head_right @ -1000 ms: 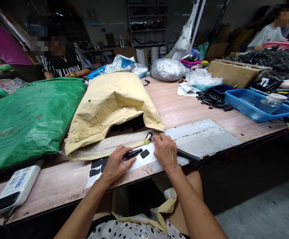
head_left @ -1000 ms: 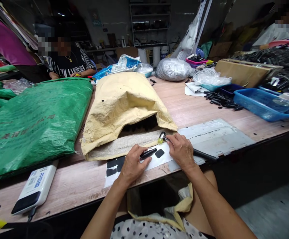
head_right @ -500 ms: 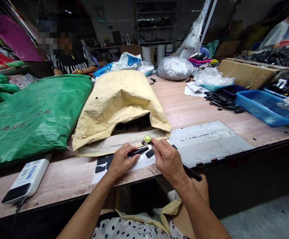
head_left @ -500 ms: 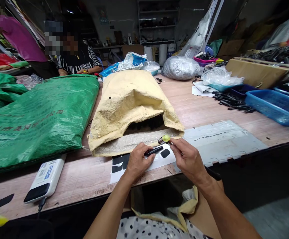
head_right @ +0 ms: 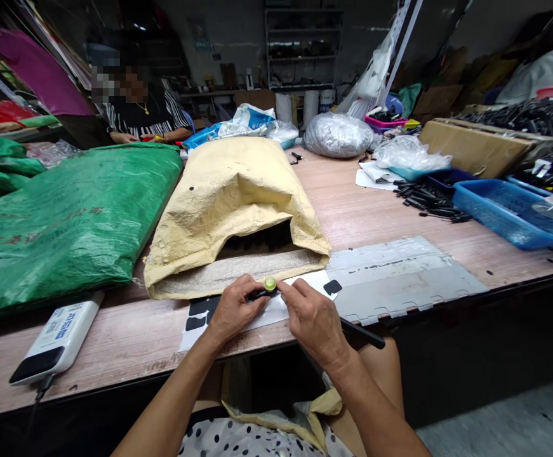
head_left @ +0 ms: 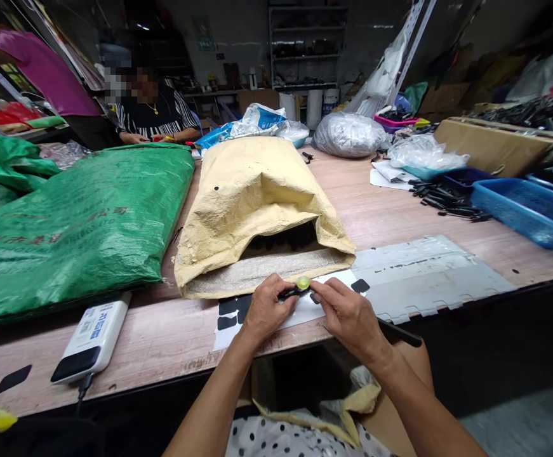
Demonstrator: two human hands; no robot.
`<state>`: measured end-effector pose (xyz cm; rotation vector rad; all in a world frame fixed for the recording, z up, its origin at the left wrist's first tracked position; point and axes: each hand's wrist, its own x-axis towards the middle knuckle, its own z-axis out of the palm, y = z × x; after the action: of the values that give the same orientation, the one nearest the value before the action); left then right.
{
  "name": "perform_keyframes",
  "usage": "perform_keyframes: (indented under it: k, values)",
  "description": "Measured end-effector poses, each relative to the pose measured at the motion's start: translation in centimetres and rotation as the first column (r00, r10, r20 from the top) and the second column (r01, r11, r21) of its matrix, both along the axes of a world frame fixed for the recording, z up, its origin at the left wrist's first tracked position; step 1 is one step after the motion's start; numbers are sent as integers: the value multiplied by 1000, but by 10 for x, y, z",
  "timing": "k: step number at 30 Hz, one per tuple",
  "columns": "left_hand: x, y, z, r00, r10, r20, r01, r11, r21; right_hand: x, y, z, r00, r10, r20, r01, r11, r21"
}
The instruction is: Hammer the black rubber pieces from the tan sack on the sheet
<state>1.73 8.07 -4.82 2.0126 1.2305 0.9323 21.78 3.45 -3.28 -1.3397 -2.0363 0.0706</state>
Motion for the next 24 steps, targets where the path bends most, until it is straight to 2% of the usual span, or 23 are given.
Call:
perform_keyframes:
  k: [4,10,16,24]
  values:
    - [0,0,0,1000,14,-7,-14,1000,-11,6,1,3,994,-44,-104,52,996,74]
    - [0,1,0,1000,16,-13,-16,1000,-3,8,0,-3,999,-38,-6,38,999,6]
    - [1,0,3,999,29,-36,-29,1000,-8,27,17,0,981,-171,-89,175,984,33]
    - [0,0,5,1000,24,-17,-25,999,-44,55,44,-23,941,-323,101,316,946,78]
